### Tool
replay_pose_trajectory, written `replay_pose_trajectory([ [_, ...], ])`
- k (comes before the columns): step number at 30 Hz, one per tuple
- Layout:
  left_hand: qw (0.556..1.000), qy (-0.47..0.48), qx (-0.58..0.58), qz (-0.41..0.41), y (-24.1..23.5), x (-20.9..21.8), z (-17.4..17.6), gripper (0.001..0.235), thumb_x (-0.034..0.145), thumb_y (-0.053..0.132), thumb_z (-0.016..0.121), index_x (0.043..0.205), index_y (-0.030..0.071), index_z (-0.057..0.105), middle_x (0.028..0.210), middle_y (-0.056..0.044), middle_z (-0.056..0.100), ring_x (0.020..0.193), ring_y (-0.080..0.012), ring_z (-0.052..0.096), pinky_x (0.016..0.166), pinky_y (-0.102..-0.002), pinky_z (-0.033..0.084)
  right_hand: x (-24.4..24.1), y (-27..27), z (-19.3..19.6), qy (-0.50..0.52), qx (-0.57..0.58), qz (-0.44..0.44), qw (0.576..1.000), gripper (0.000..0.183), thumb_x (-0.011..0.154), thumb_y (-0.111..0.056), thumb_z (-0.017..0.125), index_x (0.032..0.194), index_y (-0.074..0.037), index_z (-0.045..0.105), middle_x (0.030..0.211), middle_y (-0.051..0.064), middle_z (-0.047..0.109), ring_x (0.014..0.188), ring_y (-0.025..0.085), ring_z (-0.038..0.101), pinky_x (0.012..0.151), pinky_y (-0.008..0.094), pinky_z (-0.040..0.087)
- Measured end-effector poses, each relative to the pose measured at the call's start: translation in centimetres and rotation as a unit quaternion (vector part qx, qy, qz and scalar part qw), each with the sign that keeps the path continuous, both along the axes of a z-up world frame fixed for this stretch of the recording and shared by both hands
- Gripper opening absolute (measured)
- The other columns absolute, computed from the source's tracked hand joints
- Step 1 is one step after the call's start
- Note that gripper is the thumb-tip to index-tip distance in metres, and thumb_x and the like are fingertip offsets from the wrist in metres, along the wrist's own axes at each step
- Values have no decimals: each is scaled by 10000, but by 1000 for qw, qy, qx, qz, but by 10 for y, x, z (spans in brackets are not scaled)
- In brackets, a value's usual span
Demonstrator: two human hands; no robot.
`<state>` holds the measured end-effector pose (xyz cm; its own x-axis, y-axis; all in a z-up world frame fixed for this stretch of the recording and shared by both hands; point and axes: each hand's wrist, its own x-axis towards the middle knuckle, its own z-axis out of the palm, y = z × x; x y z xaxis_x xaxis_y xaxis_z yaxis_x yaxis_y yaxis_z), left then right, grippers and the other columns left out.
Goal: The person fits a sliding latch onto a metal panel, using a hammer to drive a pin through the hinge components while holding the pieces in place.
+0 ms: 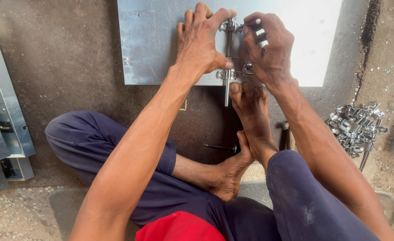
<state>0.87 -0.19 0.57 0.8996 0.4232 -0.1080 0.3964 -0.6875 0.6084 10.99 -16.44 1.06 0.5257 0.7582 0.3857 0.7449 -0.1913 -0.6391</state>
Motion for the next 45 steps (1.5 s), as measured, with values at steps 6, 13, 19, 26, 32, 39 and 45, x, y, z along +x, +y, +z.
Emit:
replay_pose_trajectory([
  [6,999,-17,-27,-22,3,-8,5,1215,398,421,1063,1428,366,422,1149,-13,518,1131,-252,484,934,-478,435,-2,2,-5,31,42,-21,998,75,1137,-32,624,1207,-27,649,1119,118,700,958,186,746,752,276,671],
  [13,995,-85,24,-38,0,-17,-1,1032,446,381,1050,1315,410,494,1166,11,533,1142,-275,500,901,-491,452,-13,3,-7,-12,29,9,999,176,1074,-24,674,1246,-57,680,1168,124,692,993,185,718,768,276,649],
  [19,995,-93,20,-34,-1,-16,-3,996,439,353,1042,1288,403,524,1159,12,527,1139,-270,497,902,-486,451,-17,7,-2,-8,11,9,1000,235,1018,-12,753,1238,-65,690,1181,76,720,956,163,707,733,261,618],
  [26,995,-93,14,-33,-1,-19,-6,978,425,367,1055,1270,393,563,1178,7,530,1148,-278,494,899,-494,450,-19,5,-3,-23,-6,8,1000,233,1010,-16,747,1230,-73,698,1165,71,721,990,170,700,736,262,618],
  [32,997,-76,14,-28,-2,-15,-6,970,425,307,1046,1267,381,570,1182,10,531,1149,-280,491,903,-484,460,-14,7,-14,-51,-14,15,998,207,1033,-43,749,1233,-67,699,1154,83,711,1018,189,693,760,273,632],
  [39,998,-58,15,-21,-4,-16,1,952,430,342,1042,1266,372,589,1184,3,538,1132,-271,491,897,-471,457,-15,-19,31,97,15,-111,989,72,1059,-25,646,1046,-22,717,953,103,721,880,135,688,730,227,559],
  [45,999,-26,5,-19,-8,-14,6,908,482,326,1028,1275,354,587,1176,-1,535,1113,-259,492,915,-456,453,-32,-71,49,439,-150,-260,847,195,890,-116,609,978,-43,767,706,29,688,523,56,475,419,182,365],
])
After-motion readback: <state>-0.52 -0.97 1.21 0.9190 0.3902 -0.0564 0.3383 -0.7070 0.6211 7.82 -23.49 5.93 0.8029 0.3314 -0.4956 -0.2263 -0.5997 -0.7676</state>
